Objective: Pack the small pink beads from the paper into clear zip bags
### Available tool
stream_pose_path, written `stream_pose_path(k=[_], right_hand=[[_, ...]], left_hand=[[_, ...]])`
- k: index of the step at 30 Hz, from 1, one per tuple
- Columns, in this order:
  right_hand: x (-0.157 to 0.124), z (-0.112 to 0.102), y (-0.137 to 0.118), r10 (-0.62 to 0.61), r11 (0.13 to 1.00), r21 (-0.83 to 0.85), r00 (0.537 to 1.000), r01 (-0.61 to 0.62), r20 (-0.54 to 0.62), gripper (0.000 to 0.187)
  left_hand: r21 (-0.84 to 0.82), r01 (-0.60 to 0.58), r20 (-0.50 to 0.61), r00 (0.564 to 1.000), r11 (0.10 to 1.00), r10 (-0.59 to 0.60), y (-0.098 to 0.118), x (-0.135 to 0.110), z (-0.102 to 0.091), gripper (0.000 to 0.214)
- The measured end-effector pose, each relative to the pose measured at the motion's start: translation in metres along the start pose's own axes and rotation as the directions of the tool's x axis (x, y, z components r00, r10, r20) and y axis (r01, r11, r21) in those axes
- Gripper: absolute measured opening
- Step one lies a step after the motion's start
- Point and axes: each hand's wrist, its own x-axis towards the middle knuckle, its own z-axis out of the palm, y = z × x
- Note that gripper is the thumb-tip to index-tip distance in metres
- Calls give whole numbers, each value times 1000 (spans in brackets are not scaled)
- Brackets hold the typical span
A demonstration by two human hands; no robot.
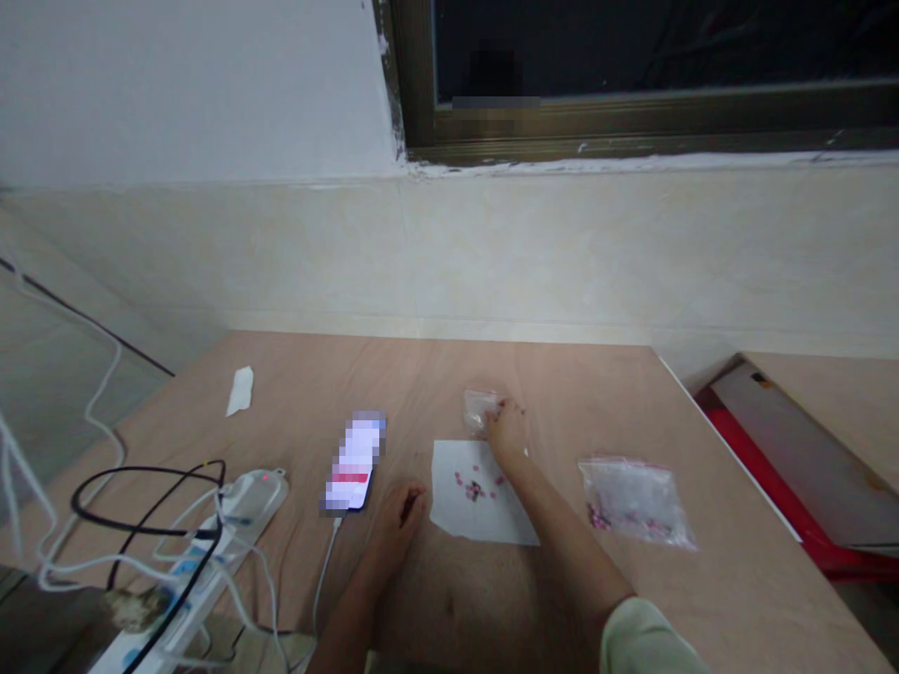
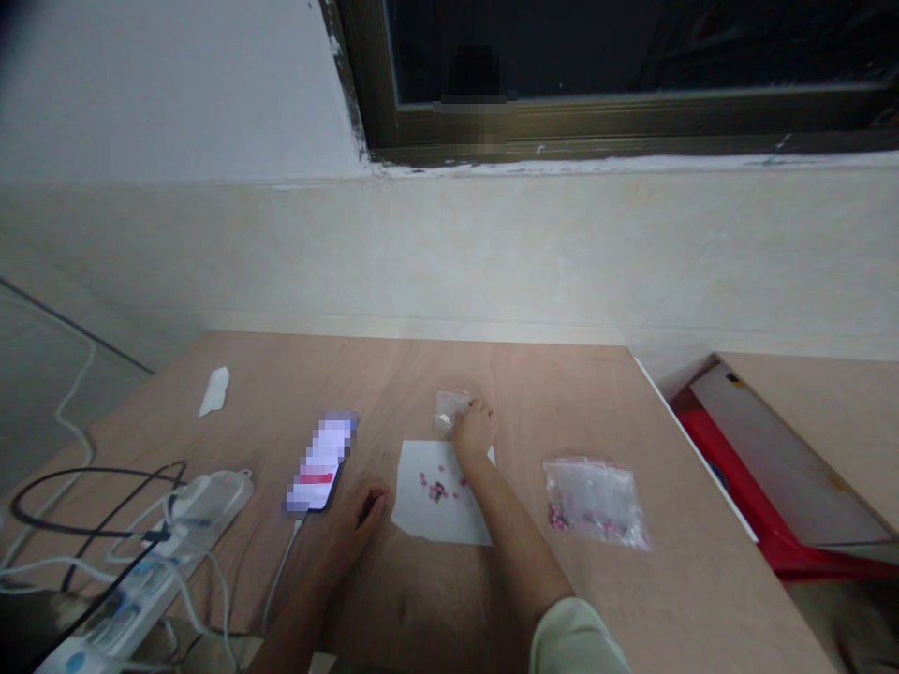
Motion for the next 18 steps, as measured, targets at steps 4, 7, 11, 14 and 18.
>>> stream_pose_path(k=[4,7,11,14,18], right_hand=[[-23,-42,8,-70,965,-262,988,31,-141,28],[-58,-75,34,-31,903,-426,981,-54,-192,36],[-99,-94,79,-4,826,-560,994,-59,-111,33],[-110,-94,100,-82,824,-566,995,40,-50,34],[-106,-94,108,-91,855,-518,992,35,-84,37]], left_hand=[[3,-22,-7,1000,1000,22,-3,0,1,16],[4,-27,-26,999,1000,27,-2,-1,1,16],[27,-17,-29,999,999,18,5,-3,0,15],[21,9,-32,999,1000,-8,9,-5,0,15],[-19,5,-31,1000,1000,-6,13,-8,-1,15]])
